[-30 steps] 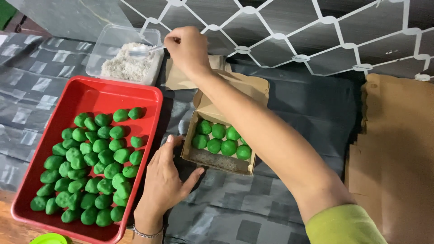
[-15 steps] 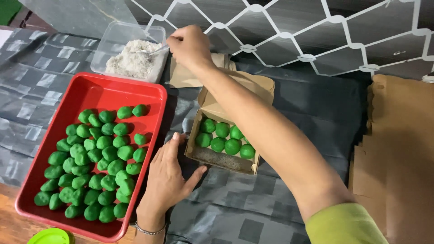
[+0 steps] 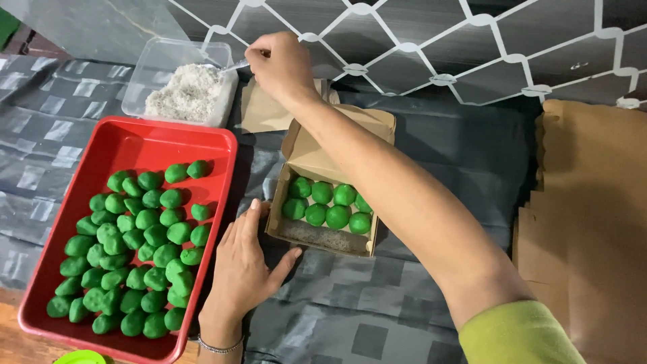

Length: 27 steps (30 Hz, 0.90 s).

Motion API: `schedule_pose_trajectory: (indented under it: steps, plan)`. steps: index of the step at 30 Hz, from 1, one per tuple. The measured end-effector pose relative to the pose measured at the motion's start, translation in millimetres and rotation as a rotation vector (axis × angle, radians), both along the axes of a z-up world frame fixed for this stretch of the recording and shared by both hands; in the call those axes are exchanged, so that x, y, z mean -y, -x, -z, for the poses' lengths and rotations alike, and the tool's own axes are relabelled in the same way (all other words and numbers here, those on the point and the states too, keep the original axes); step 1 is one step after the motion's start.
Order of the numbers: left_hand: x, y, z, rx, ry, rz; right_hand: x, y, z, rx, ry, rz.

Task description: Packing green dough balls into a cardboard box, sprinkling them with white powder using a spoon, and closing the box lid.

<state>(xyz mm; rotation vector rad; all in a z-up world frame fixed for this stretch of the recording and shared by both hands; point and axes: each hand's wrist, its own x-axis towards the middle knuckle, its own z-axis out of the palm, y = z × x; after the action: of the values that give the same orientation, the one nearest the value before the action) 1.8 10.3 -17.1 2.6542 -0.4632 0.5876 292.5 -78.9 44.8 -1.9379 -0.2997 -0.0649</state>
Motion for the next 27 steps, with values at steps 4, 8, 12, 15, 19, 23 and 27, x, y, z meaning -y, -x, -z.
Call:
schedule_pose_trajectory:
  steps: [4, 8, 12, 15, 19, 23, 27]
  plan:
    - [1, 0, 0, -0.012, -0.004, -0.003, -1, -4, 8, 0.075, -0.039, -0.015]
    - [1, 1, -2, -0.010, -0.007, -0.002, 6, 2, 2, -0.022, -0.089, -0.014]
    - [0, 1, -2, -0.022, -0.022, -0.006, 13, 12, -10, -0.162, -0.189, -0.018]
    - [0, 2, 1, -0.016, -0.054, -0.016, 14, 11, -7, -0.216, -0.162, 0.014]
    - [1, 1, -2, -0.011, -0.053, -0.014, 16, 14, -9, -0.200, -0.214, -0.015]
    - [2, 0, -5, -0.017, -0.022, 0.001, 19, 16, -11, -0.200, -0.211, -0.032]
    - [2, 0, -8, -0.040, -0.016, 0.002, 20, 14, -8, -0.202, -0.247, -0.045]
